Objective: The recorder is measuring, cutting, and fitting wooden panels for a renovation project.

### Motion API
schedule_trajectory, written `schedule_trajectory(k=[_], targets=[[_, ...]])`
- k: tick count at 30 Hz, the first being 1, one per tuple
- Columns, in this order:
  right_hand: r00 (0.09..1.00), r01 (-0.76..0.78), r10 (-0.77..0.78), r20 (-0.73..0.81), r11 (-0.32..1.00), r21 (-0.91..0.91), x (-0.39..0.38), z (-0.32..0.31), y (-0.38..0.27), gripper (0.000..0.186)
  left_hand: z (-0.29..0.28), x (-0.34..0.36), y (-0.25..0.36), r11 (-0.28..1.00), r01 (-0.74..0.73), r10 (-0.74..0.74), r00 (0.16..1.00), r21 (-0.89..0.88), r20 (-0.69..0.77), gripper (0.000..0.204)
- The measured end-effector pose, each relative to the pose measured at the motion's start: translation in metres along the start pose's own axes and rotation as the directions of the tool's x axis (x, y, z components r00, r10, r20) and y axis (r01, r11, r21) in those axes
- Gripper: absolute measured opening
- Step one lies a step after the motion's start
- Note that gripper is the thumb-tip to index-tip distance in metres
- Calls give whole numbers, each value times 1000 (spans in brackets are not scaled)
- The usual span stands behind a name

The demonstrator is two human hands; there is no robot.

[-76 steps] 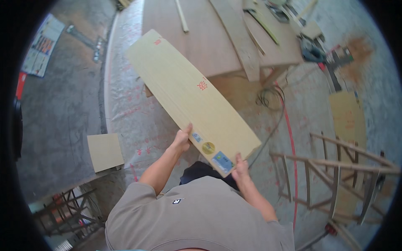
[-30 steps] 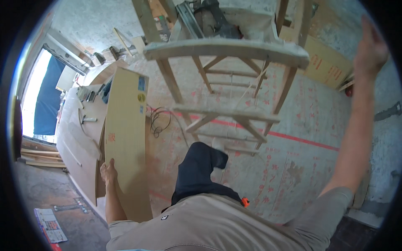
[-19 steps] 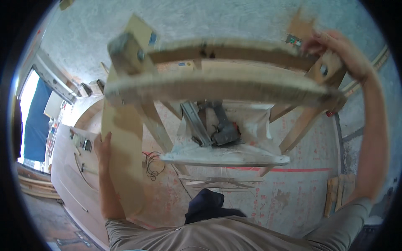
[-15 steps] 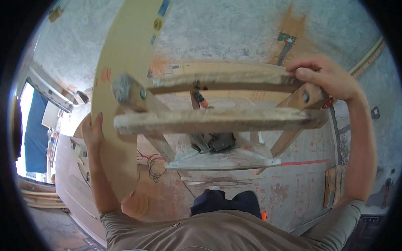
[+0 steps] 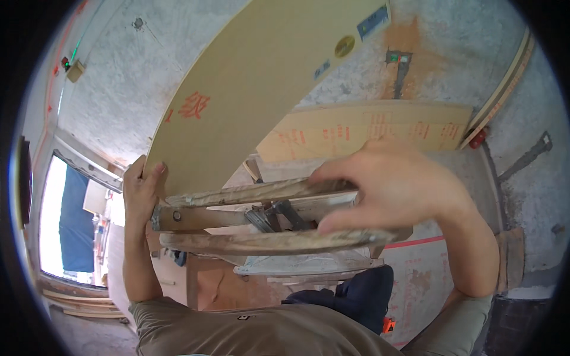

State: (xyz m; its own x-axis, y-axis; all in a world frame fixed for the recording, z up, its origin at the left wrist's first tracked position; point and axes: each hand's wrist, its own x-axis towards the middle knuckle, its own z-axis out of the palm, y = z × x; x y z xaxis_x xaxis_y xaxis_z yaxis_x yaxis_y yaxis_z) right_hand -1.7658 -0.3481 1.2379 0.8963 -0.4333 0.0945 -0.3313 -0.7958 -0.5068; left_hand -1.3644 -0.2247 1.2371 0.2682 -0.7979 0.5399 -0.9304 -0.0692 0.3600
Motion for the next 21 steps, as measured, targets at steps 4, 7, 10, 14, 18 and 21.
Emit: schedule_trajectory(k=[4, 7, 10, 14, 18, 21], targets=[[995, 65, -58, 78, 994, -90, 2, -10, -9, 58, -12, -6, 3, 981, 184, -192, 971, 63, 145, 38], [997, 68, -63, 54, 993, -95, 0, -13, 1, 60, -6, 7, 10, 968, 214, -234, 960, 130, 157, 37], [998, 55, -56, -12, 996, -68, 1, -11, 0, 60, -7, 4, 14, 953, 231, -259, 957, 197, 130, 34], [1000, -26, 26, 7, 999, -46, 14, -14, -1, 63, -9, 9, 16, 950, 238, -259, 962, 204, 87, 33], [987, -69, 80, 141, 994, -82, 24, -17, -9, 64, -10, 7, 13, 947, 265, -276, 960, 183, 39, 28], [980, -95, 106, 171, 993, -71, 25, -18, -2, 60, -7, 7, 12, 960, 231, -236, 972, 159, 11, 25]])
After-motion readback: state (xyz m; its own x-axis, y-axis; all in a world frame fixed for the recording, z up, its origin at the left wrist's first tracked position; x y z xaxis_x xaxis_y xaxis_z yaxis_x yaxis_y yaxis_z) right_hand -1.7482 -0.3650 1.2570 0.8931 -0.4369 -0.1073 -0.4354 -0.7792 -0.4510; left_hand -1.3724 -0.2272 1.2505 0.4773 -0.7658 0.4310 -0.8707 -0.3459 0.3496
